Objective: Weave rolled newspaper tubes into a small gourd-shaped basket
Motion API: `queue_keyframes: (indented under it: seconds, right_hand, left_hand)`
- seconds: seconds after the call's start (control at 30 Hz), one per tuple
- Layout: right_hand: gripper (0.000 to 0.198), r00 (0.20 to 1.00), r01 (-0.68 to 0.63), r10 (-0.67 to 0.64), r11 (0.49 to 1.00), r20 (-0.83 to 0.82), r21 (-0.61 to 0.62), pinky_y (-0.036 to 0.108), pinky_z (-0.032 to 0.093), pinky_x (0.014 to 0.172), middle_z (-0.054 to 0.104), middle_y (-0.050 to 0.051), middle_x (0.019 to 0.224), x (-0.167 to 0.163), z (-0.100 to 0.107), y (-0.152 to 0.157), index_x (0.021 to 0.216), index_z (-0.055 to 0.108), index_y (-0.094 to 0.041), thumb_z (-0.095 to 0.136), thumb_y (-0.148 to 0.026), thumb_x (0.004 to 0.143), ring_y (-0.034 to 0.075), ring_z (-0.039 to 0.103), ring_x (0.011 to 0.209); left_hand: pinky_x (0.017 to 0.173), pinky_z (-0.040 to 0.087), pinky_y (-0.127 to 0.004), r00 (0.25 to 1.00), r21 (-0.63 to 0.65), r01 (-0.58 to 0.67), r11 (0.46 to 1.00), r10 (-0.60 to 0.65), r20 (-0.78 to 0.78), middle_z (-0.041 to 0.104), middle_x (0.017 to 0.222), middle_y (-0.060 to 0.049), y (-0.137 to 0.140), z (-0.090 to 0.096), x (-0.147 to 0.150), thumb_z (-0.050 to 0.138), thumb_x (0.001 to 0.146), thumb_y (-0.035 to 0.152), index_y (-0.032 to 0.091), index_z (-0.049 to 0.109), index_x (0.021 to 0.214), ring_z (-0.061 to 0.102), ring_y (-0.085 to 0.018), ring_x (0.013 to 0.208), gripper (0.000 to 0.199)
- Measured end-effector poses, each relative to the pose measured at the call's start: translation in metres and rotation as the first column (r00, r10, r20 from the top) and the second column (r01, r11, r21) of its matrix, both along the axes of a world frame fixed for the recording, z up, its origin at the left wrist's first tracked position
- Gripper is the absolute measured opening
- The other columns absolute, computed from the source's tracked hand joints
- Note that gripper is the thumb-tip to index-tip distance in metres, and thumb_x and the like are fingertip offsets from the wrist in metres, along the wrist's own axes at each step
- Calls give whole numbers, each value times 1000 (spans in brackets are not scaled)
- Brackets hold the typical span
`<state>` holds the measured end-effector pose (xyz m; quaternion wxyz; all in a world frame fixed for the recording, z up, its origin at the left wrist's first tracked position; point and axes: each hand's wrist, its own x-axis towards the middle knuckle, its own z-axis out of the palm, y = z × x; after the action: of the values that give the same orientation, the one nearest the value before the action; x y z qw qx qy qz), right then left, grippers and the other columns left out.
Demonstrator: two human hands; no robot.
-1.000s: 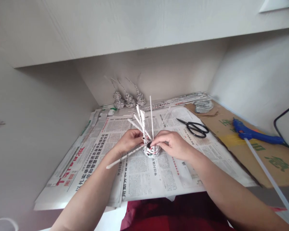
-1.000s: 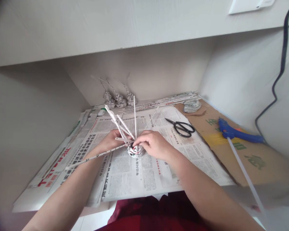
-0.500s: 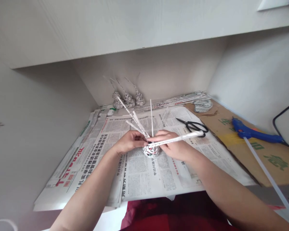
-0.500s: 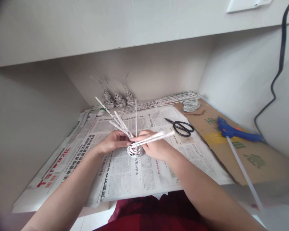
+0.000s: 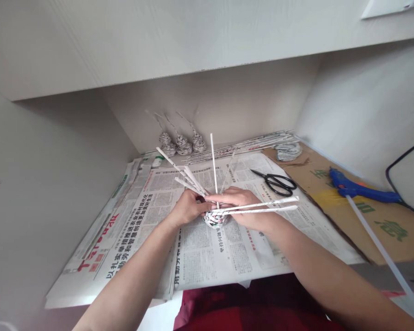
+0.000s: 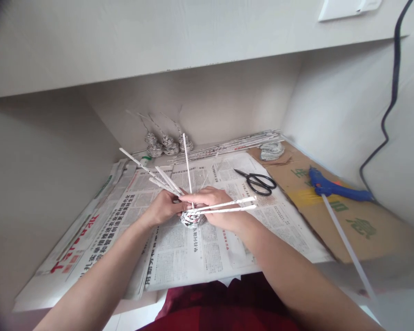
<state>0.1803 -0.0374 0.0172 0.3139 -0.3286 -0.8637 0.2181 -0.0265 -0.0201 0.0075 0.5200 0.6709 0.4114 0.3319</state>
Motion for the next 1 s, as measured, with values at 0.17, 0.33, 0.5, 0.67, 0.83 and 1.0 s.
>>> queue_keyframes:
  seconds: [0.17,0.33,0.5,0.67,0.83,1.0]
  right_hand:
    - [33,995,64,-73,990,-67,-126,27,46,69,67,-1,93,-2,6,-5,107,60,-27,55,-7,81,14,62,83]
    - [20,994,80,-93,979,-58,-188,22,43,64,64,-4,85,-2,12,-8,89,54,-23,54,-6,79,11,60,76]
    - [15,992,126,-128,978,-5,-164,22,40,61,63,-4,80,-4,10,-8,84,58,-23,51,-10,82,10,57,71]
    - [15,982,180,-185,976,-27,-118,23,42,66,66,-3,85,-2,6,-4,88,65,-25,56,-15,83,11,60,75]
    - [9,967,184,-216,958,-135,-219,23,45,69,71,-2,84,3,12,1,86,67,-24,59,-20,82,12,64,77]
    - [8,976,151,-189,944,-107,-295,24,45,67,71,0,83,7,16,0,85,65,-21,56,-21,83,13,65,75]
  left_hand:
    - [56,45,-21,998,41,-5,999,8,-58,65,66,-1,-1,4,-4,72,71,26,11,70,86,57,-12,58,22]
    - [74,50,-26,995,94,75,993,-68,-74,72,84,-4,-2,8,-6,66,75,23,13,70,94,64,-16,78,22]
    - [64,50,-24,990,203,14,979,15,-142,69,75,-2,-5,6,1,66,74,21,13,69,85,63,-14,69,14]
    - [63,50,-24,982,411,-73,908,137,-128,67,73,-2,-8,5,7,66,74,19,15,68,76,62,-14,68,5]
    - [74,53,-29,980,539,-148,829,195,-31,71,84,-3,-8,3,6,63,79,18,20,71,80,66,-16,79,8]
    - [75,55,-31,984,580,-178,795,151,95,70,87,-5,-8,0,4,65,80,22,20,70,84,66,-18,83,8]
